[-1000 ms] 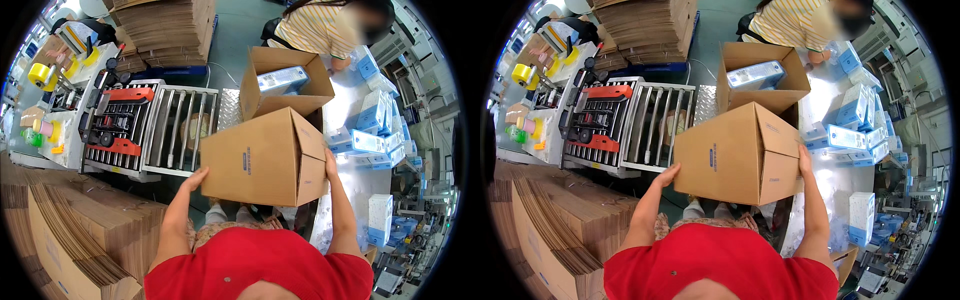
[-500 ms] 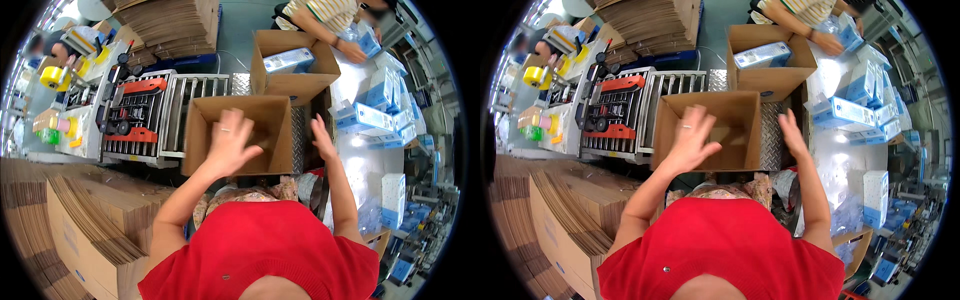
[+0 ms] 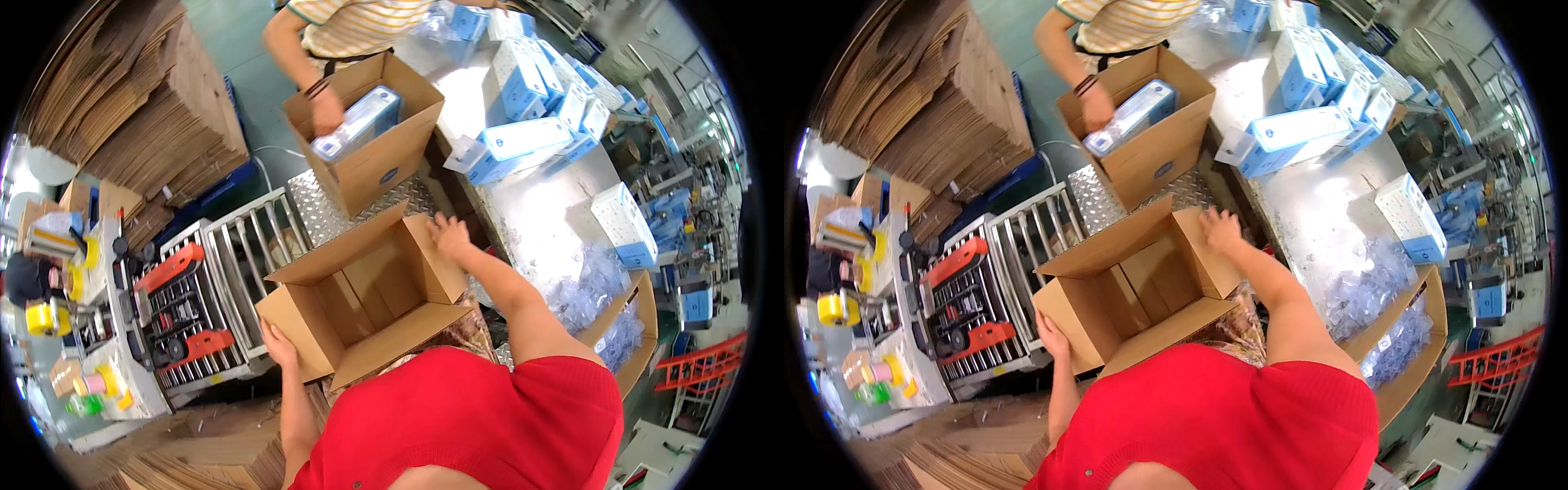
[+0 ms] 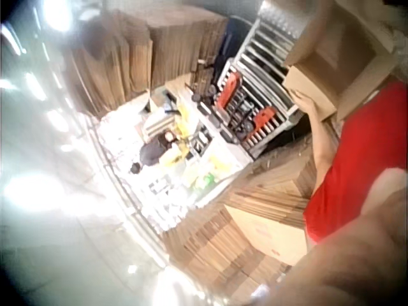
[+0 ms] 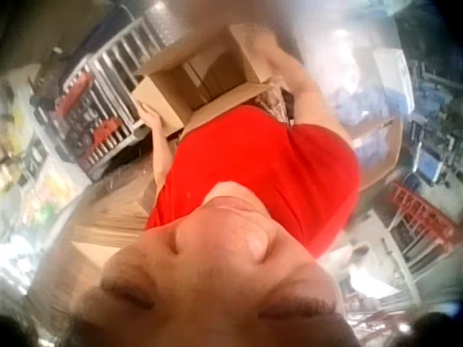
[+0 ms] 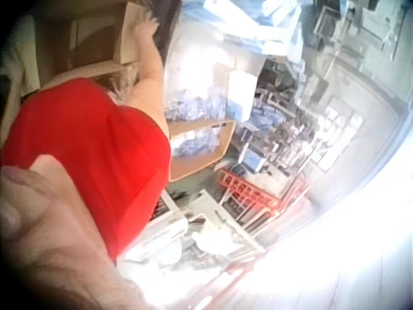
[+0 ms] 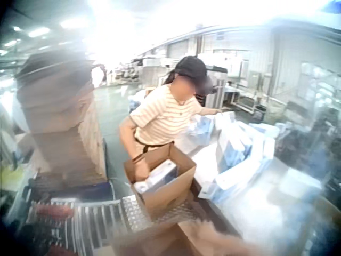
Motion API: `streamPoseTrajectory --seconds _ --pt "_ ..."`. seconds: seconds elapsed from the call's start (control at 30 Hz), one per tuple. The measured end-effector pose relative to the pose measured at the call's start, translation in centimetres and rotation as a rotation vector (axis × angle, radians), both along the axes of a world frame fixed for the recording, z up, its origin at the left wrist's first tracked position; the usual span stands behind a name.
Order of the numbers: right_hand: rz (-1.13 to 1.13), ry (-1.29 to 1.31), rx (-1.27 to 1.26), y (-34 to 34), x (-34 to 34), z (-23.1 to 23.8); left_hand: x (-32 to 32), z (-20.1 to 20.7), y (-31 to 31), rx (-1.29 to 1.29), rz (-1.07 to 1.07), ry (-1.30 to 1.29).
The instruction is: The person packs blue and white rectangular packages into cardboard boxes, folds the box flaps, and pushes the boxes onto a conveyor belt.
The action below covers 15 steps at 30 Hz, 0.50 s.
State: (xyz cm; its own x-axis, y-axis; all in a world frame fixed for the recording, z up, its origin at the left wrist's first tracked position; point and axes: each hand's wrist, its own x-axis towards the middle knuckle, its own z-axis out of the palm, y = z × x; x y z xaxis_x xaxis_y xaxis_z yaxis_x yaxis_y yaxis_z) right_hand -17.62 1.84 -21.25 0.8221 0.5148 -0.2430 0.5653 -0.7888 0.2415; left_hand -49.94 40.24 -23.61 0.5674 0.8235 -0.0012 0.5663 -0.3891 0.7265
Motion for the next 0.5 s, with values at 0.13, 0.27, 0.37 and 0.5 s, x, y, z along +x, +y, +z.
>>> streamPoseTrajectory --seconds 0.13,0.27,0.37,0.5 --pt "0.275 0.016 0.286 0.0 3.0 6.3 3.2 -5.2 -2.5 -0.128 0.05 -0.042" --pt "0.266 -0.137 0.678 -6.7 12.9 19.9 6.1 -0.2 -1.8 0.016 -0.116 0.5" --pt "0.031 -0.184 0.157 -15.9 20.1 20.5 9.5 7.0 -0.8 0.555 0.053 0.433" --pt "-0.011 0.116 0.215 -15.9 23.3 20.6 24.1 25.9 -11.9 0.502 -0.485 -0.166"
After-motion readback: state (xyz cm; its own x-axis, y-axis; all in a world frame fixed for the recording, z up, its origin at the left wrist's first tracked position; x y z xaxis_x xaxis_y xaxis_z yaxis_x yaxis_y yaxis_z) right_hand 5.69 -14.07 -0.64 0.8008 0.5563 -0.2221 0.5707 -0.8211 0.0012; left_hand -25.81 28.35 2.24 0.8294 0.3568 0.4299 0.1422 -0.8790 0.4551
